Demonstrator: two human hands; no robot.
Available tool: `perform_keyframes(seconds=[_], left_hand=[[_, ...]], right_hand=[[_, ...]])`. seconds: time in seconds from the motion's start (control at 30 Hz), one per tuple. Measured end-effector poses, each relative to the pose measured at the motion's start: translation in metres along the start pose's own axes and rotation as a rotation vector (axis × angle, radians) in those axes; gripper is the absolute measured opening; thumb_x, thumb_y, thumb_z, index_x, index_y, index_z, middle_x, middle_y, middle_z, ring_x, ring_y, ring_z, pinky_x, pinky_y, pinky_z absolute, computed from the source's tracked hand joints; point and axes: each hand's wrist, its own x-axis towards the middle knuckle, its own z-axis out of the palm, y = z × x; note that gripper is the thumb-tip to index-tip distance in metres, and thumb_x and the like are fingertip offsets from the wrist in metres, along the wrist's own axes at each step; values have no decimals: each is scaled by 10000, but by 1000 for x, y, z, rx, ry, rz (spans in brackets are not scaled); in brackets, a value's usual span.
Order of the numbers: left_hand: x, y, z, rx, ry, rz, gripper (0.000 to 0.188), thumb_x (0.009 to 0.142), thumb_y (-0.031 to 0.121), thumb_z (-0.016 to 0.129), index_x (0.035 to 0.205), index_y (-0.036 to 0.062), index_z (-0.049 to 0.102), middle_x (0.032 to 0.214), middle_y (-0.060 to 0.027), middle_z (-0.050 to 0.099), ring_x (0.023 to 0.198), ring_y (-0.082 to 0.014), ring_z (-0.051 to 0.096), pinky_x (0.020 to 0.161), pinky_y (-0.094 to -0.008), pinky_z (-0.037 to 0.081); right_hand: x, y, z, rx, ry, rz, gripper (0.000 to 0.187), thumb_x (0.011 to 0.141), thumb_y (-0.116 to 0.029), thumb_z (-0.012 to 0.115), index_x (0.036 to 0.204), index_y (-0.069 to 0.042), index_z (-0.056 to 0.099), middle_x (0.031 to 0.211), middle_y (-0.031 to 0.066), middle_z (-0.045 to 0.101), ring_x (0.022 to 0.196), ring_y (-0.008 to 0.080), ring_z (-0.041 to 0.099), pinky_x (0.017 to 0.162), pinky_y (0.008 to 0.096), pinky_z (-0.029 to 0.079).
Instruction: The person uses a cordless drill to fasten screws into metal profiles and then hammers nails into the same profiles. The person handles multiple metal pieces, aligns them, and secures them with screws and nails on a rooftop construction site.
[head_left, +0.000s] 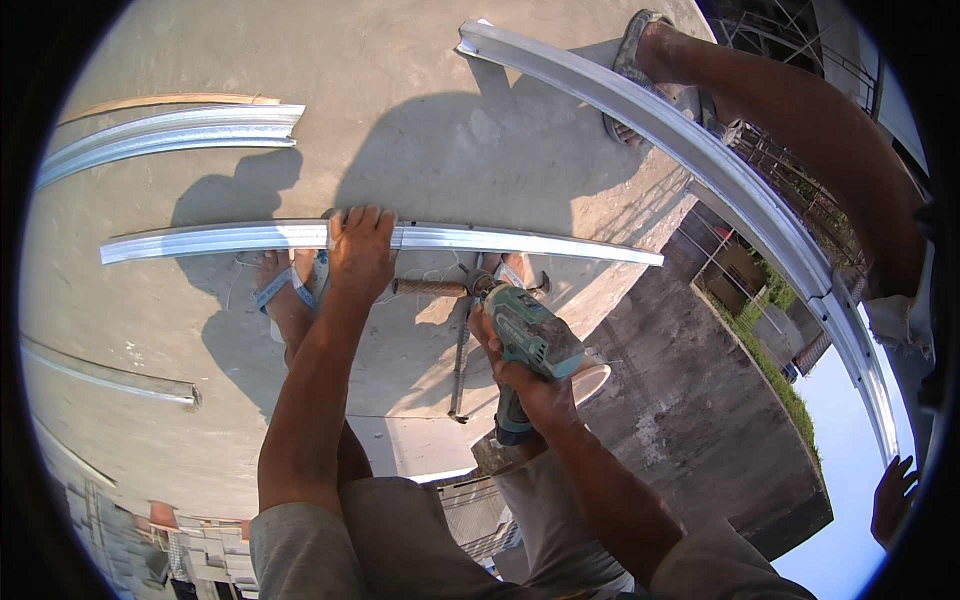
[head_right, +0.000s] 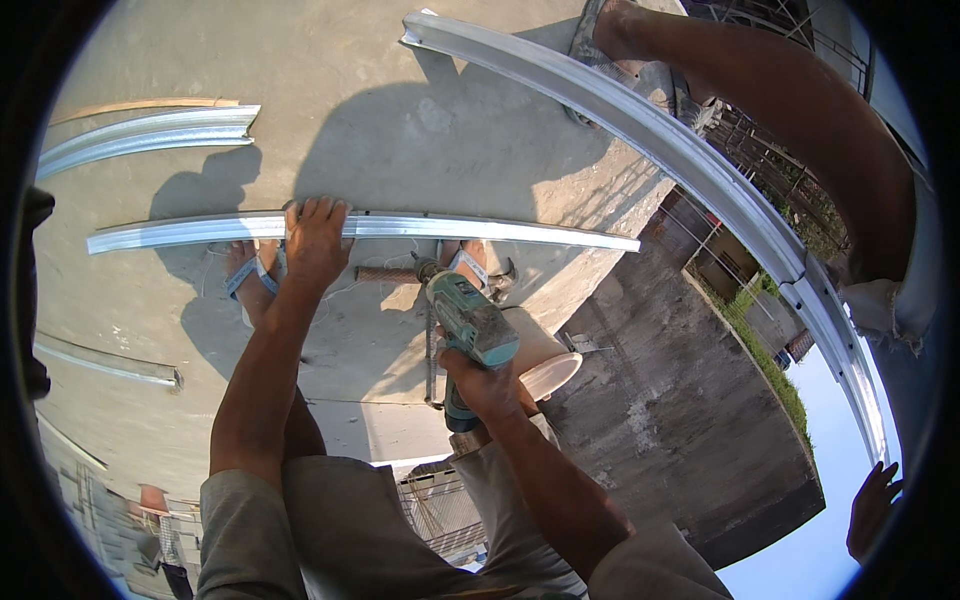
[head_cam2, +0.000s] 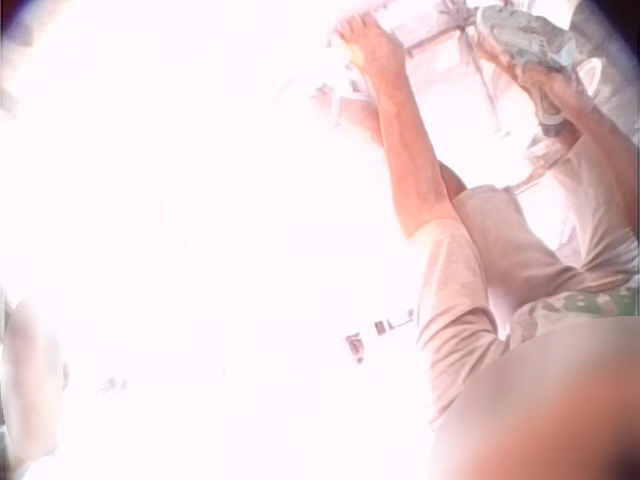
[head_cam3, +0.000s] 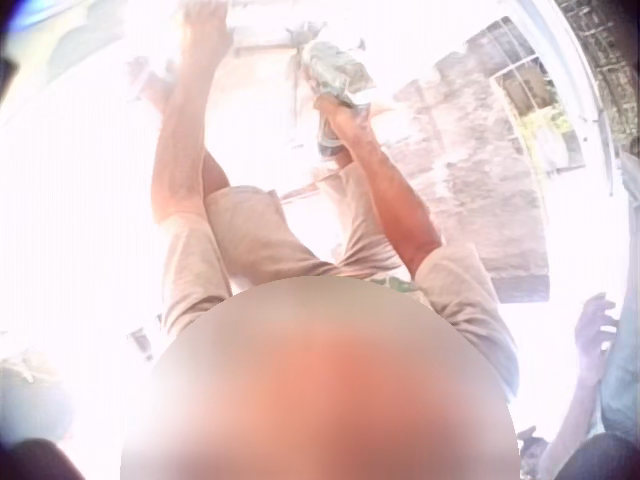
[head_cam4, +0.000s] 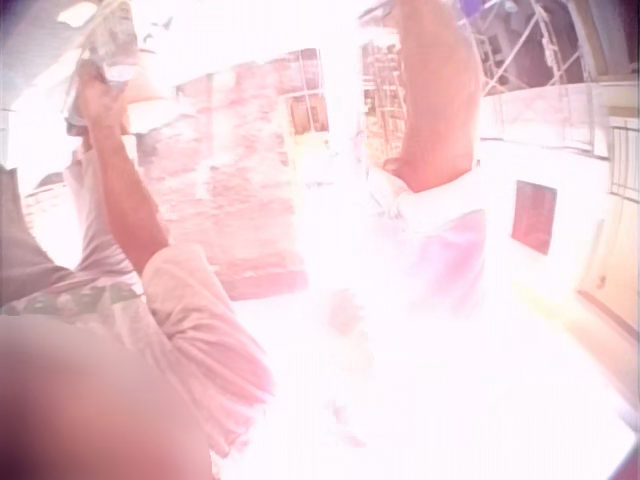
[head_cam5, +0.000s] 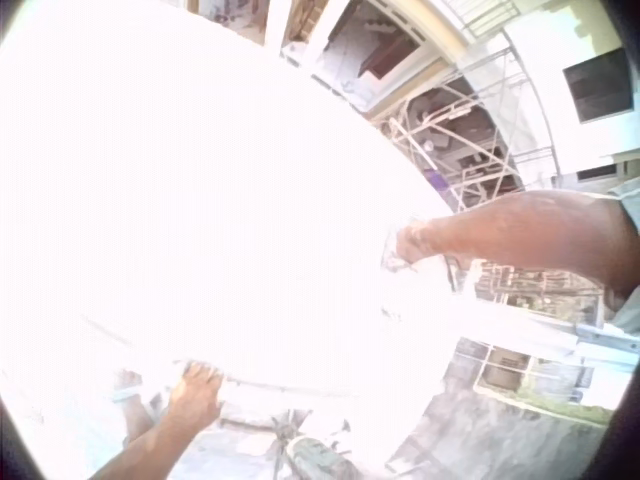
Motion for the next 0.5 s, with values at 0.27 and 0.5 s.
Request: perform_keyframes(seconds=[0.27, 0.5], left_hand=[[-2, 12, -29, -24, -30, -20, 574, 767, 184, 772, 1284, 60, 555, 1314, -148, 526, 1300, -309, 453, 1188, -525, 190], [-6, 6, -94, -2, -100, -88, 499, 799, 190, 733, 1243, 32, 567, 1330, -142, 518, 1304, -310, 446, 1159, -478, 271]], right_hand=[[-31, -34, 8, 518, 63, 534, 350, 809, -56, 597, 1157, -17, 612, 1026, 88, 686, 734, 198, 649, 680, 342, 550], [-120, -59, 57, 1003, 68, 496, 394, 814, -42, 562, 1208, -24, 544, 1117, 122, 666, 779, 233, 661, 701, 381, 557]])
